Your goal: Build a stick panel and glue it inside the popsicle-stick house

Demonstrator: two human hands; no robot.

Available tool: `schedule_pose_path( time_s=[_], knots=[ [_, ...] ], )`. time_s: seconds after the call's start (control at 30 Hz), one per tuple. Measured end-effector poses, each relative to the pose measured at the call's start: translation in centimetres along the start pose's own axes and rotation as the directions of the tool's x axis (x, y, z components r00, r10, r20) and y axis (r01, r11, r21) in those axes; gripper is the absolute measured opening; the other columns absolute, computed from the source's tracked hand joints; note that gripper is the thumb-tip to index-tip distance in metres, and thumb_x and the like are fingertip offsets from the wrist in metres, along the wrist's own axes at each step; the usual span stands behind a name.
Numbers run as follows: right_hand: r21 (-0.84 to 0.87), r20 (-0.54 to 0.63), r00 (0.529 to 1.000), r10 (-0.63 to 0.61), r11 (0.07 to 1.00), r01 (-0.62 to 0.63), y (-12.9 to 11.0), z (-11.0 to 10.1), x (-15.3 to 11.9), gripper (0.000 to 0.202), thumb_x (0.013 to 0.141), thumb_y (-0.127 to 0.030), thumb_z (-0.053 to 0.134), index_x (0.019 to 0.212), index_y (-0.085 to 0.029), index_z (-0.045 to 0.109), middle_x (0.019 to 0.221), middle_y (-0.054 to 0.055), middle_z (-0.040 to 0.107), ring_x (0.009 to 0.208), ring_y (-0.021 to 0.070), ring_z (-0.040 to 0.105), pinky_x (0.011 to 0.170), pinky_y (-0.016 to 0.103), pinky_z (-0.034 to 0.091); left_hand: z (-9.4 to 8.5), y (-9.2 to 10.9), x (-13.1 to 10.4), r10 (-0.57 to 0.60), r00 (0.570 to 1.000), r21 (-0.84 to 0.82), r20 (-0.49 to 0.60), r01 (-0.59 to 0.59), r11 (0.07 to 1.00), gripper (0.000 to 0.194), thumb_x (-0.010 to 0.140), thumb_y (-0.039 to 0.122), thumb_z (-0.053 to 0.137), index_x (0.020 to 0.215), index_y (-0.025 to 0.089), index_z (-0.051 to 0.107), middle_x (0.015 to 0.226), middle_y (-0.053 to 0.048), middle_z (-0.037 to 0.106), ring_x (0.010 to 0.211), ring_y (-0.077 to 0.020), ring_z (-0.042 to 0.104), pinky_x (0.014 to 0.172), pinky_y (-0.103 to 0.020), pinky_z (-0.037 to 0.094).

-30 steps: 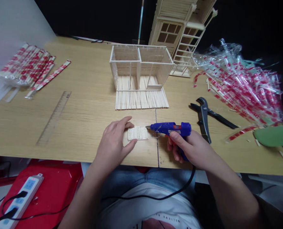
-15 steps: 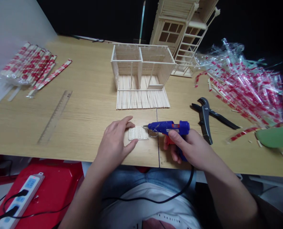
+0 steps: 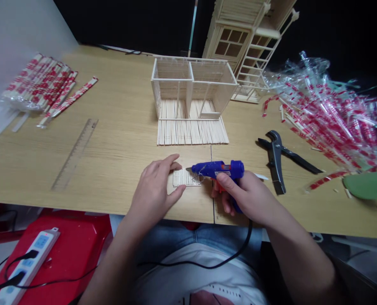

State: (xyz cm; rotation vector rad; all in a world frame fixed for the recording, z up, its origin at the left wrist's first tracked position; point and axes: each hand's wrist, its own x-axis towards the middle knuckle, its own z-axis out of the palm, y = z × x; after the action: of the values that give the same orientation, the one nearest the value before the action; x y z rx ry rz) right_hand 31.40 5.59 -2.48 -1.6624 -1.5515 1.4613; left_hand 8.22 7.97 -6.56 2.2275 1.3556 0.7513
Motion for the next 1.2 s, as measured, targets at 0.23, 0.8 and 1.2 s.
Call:
schedule_pose_path(
  time_s=[0.23,0.8,1.2],
  knots=[
    [-0.041,-0.017,1.0,-0.018,0.999,0.018,0.04,-0.02,-0.02,0.056,0.093,-0.069,0.044,0.072,-0.019,0.061,0.046,0.0,0.059,0.038,0.0123,0.056,0.043,0.023,0.045,-0.01,0.09,0.02,0.005,1.0,-0.002,-0.001,-0.005,1.0,0.066,0.083,0.022,0.071,0.14,0.025,0.038,0.122,-0.005,0.068,0.116,-0.0261,0.056,0.103,-0.045,0.043],
    [-0.116,-0.052,0.999,0.014,0.993,-0.02,-0.4,-0.27,-0.66,0.059,0.092,-0.071,0.043,0.068,-0.02,0.06,0.045,0.002,0.061,0.039,0.0127,0.058,0.043,0.023,0.045,-0.15,0.07,-0.02,0.001,1.0,0.005,0.004,-0.001,1.0,0.064,0.084,0.022,0.071,0.14,0.024,0.039,0.122,-0.006,0.068,0.116,-0.0265,0.056,0.102,-0.045,0.042],
    [-0.03,-0.022,1.0,0.016,0.999,-0.017,-0.7,0.21,-0.33,0.057,0.093,-0.068,0.044,0.074,-0.018,0.063,0.044,0.0,0.059,0.038,0.0108,0.056,0.043,0.02,0.045,-0.08,0.05,-0.04,-0.005,1.0,0.009,0.004,0.005,1.0,0.066,0.083,0.023,0.072,0.14,0.024,0.038,0.122,-0.005,0.067,0.117,-0.0254,0.055,0.103,-0.044,0.042]
  ],
)
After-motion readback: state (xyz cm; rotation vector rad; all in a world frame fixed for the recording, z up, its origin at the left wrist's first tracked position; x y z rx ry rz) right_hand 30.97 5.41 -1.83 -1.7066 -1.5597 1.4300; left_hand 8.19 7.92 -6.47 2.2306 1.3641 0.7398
